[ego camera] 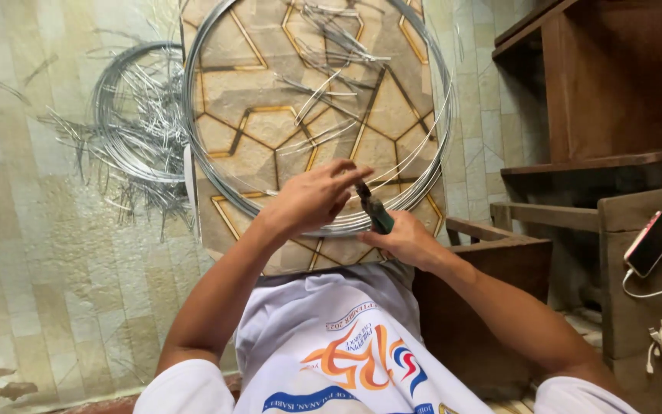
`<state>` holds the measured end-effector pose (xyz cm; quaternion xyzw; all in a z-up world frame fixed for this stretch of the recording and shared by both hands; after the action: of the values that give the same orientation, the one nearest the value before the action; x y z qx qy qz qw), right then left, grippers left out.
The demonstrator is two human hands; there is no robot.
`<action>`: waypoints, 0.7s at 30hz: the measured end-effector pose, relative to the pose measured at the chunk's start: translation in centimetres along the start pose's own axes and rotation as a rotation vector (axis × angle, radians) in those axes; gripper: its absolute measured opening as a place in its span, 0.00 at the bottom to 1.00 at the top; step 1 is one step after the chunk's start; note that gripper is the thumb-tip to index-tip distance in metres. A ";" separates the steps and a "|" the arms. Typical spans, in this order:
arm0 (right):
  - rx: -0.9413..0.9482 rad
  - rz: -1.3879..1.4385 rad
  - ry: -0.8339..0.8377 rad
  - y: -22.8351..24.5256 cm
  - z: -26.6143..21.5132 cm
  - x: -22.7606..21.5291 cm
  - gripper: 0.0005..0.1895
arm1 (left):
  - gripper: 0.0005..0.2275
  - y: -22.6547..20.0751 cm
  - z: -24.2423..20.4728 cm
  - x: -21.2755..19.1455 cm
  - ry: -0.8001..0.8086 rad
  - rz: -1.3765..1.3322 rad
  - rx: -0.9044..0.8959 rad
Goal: Cutting and bending wire pieces to assemble a circular frame
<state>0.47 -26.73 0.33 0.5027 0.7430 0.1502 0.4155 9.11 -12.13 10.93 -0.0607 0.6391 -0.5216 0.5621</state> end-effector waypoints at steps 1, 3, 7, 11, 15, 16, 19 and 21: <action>0.026 0.006 -0.003 -0.3 -0.1 0.1 0.18 | 0.23 0.3 0.2 1.1 0.091 -0.019 -0.020; 0.030 0.002 -0.019 0.0 -0.4 -0.1 0.18 | 0.23 0.9 0.9 2.5 0.126 -0.049 -0.026; 0.067 -0.002 -0.037 -1.7 0.5 0.1 0.18 | 0.19 1.9 1.8 4.5 0.190 -0.108 -0.012; 0.054 -0.025 -0.050 -1.2 0.5 0.0 0.18 | 0.17 3.5 2.1 5.9 0.187 -0.202 -0.007; 0.068 -0.044 -0.033 -1.8 0.9 0.6 0.20 | 0.20 4.2 1.8 6.4 0.231 -0.375 0.019; 0.073 -0.054 -0.035 -2.0 1.0 0.7 0.19 | 0.20 4.1 1.8 6.1 0.252 -0.439 0.011; 0.070 -0.095 -0.031 -1.8 1.4 0.8 0.21 | 0.21 6.1 1.3 7.2 0.325 -0.635 -0.201; 0.096 -0.093 -0.043 -2.0 1.5 1.0 0.20 | 0.22 6.3 1.3 7.3 0.338 -0.697 -0.230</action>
<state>0.23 -27.08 -2.33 0.4902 0.7627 0.0844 0.4133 10.74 -14.92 1.75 -0.2497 0.7178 -0.6086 0.2280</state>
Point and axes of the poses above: each hand's wrist, its own z-axis towards the middle knuckle, its own x-axis out of the palm, y = z × x, the point moved 10 cm from there along z, towards the middle knuckle, and after that the axes turned 15 degrees about -y, right-handed, at the moved point
